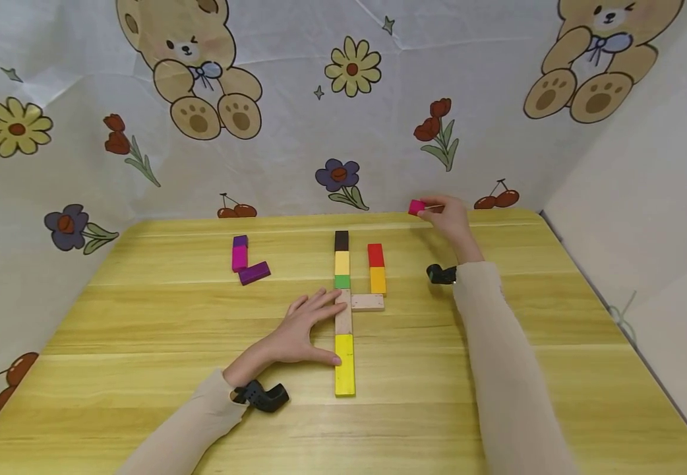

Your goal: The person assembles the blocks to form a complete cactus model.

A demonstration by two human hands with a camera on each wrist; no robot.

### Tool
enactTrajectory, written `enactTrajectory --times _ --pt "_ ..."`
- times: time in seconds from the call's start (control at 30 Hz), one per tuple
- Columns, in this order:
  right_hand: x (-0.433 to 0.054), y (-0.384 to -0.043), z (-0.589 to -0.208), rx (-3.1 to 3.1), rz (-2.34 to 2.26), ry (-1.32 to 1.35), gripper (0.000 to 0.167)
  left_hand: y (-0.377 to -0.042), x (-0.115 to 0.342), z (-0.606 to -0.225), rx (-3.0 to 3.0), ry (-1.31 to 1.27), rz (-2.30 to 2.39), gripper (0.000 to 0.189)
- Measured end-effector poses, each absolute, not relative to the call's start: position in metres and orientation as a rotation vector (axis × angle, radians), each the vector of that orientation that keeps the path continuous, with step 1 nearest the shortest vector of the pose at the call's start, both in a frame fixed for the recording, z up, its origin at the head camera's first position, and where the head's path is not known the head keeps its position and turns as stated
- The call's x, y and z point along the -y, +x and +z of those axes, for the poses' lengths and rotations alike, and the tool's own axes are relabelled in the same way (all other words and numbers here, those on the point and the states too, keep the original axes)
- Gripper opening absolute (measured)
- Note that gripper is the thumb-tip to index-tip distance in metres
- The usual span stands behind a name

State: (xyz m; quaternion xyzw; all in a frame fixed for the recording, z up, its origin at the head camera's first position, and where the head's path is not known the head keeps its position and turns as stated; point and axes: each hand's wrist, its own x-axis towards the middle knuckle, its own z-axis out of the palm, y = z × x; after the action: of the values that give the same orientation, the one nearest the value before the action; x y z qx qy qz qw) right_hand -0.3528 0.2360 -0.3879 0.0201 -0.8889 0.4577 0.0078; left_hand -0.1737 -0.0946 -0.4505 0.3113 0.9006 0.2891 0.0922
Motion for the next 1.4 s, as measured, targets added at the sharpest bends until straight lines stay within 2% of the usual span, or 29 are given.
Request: enactTrajectory --times 0.3,0.57,1.4 --pt "-0.152 -0.369 -0.384 2.786 1.477 0.181 0.039 -0.174 0.096 -0.451 -2.668 0.932 0.867 0.097" --pt "-0.109 -0.376 -0.390 2.802 1.462 0.306 0.035 -0.175 0.095 -0.453 -2.679 0.932 0.844 0.098" --pt "-0.090 -0.385 -0.414 2.969 1.341 0.302 0.033 -0.176 0.096 -0.452 -2.677 0.939 0.863 0.097"
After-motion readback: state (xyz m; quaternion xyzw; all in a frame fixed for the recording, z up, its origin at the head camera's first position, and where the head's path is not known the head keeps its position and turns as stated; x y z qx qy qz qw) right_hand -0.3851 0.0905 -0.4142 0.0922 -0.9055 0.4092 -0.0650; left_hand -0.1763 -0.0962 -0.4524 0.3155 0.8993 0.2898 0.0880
